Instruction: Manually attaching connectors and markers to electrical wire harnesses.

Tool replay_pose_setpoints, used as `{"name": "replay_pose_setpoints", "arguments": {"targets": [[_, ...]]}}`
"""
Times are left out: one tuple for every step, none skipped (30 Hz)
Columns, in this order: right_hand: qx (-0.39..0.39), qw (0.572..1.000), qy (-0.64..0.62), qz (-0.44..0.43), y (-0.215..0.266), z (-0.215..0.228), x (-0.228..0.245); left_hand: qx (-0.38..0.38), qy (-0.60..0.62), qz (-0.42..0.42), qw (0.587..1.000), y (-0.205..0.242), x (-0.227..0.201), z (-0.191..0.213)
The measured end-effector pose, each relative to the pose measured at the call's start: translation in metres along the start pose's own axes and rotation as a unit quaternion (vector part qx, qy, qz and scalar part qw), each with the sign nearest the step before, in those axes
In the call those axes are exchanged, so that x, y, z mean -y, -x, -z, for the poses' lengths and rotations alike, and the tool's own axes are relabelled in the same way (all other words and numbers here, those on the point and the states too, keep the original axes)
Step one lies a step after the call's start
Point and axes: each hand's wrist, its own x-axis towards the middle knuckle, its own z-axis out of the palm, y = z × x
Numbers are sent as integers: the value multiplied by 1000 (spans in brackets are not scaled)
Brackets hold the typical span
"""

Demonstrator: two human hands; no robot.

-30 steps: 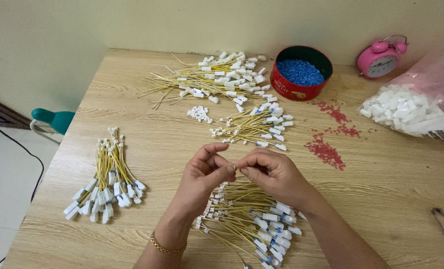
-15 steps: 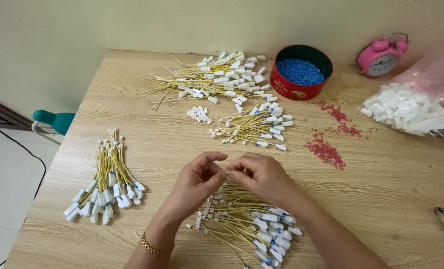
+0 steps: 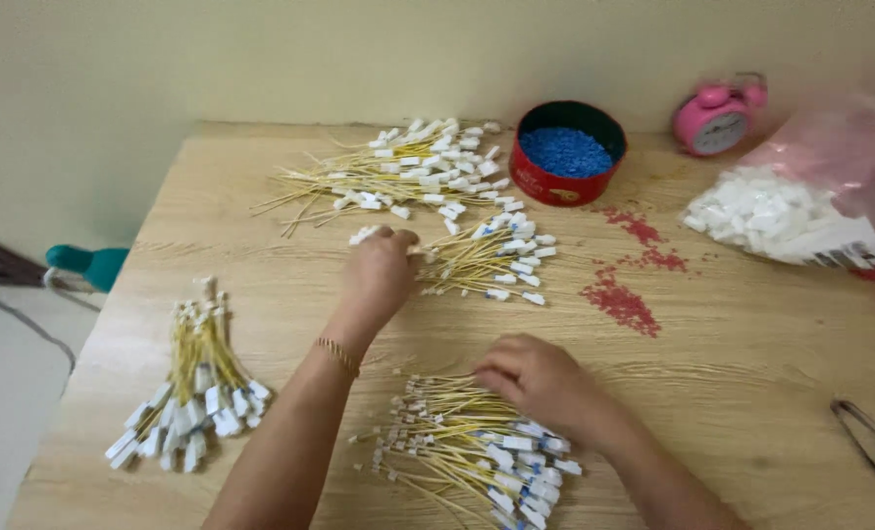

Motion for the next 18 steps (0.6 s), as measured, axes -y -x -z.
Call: {"name": "replay_pose_setpoints", "arguments": {"targets": [[-5,1000,3,-10,5,11,-3,4,7,-8,1000,-7,0,-6],[-37,995,-41,-78,11,22,-7,26,-71,-15,997,-15,-1,-12],[-69,984,-84,-144,16,33,-11,46,-149,-21,988,-22,-2,-19],[-75,982,-81,-154,21,43,-24,49,-143,-30,988,-25,-4,-20],[-115,968,-79,-207,24,52,-35,80,-193,-20,978,-26,-4,-19],[-155,950,-76,-259,28,61,-46,110,-243,-9,964,-28,-3,-19],[-159,948,-75,-264,31,66,-66,111,-241,-15,964,-25,-3,-19],[-199,943,-26,-267,34,70,-86,75,-211,-16,975,-23,-1,-19],[-236,934,22,-267,36,73,-105,40,-181,-14,983,-19,2,-18],[-238,933,23,-271,35,77,-109,42,-179,-17,983,-17,1,-19],[-245,927,50,-278,32,81,-114,-12,-133,-41,990,-15,0,-18],[-253,921,77,-285,29,84,-118,-65,-87,-65,992,-12,0,-17],[-254,921,77,-286,23,85,-119,-66,-87,-66,992,-9,-8,-7],[-252,919,82,-290,18,86,-119,-101,-26,-84,991,-5,-17,3],[-250,918,86,-295,12,87,-119,-135,35,-101,985,-1,-25,13],[-251,918,86,-294,7,85,-126,-135,35,-102,985,2,-33,20],[-251,921,97,-281,1,83,-133,-159,71,-104,979,6,-41,28],[-250,925,107,-267,-6,81,-139,-182,106,-107,972,9,-49,36]]}}
